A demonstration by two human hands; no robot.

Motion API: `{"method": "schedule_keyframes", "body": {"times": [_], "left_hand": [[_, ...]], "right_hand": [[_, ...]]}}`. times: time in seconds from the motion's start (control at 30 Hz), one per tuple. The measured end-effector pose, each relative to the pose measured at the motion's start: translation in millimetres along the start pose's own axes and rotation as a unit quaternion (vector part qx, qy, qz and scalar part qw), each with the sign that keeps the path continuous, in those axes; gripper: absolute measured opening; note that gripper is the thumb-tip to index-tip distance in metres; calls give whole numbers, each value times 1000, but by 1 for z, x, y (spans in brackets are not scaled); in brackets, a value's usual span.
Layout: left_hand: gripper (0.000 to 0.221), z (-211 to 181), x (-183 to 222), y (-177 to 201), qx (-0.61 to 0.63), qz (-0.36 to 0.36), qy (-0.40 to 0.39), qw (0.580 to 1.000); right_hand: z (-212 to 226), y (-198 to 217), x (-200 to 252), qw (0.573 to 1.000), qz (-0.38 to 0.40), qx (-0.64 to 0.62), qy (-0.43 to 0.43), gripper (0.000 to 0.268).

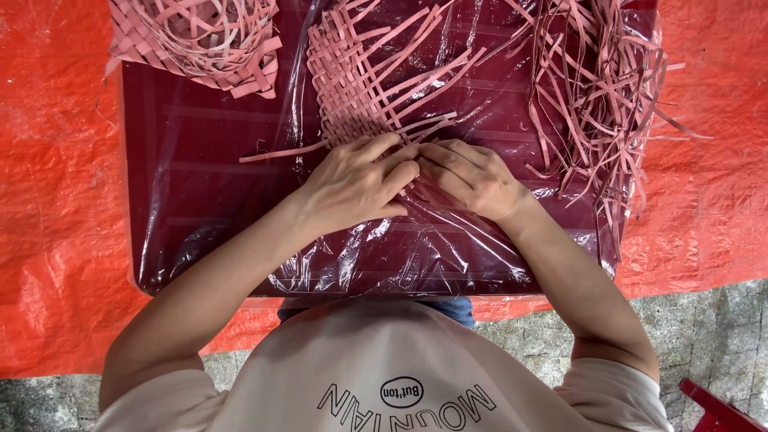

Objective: The person is manually weaving thin pink plastic strips together to form a lattice-patterned mat on a small plastic table.

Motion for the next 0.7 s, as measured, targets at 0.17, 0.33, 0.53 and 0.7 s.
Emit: {"method": "schedule_keyframes", "body": {"times": [0.17, 0.33, 0.53, 0.7], "left_hand": [[4, -15, -13, 38, -71, -185, -12, 980], [12, -43, -34, 103, -127, -273, -8, 954], [25, -73, -54, 203, -153, -121, 71, 978], [17, -18, -70, 181, 126, 127, 78, 981]], "right_hand": [[0, 10, -18, 998, -49, 18, 38, 15], [17, 66, -58, 999, 10, 39, -13, 22], [45, 114, -70, 961, -162, -36, -222, 19], [35, 90, -87, 832, -103, -400, -370, 10]]}}
Point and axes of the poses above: each hand's wrist, its own x-axis away from the middle knuckle, its own y-axis out of the back of the hand, z = x × y, the point moved 2 cm from there along -x, towards the middle knuckle, and after that the axes turned 8 degrees about z, right-handed, at the moved point
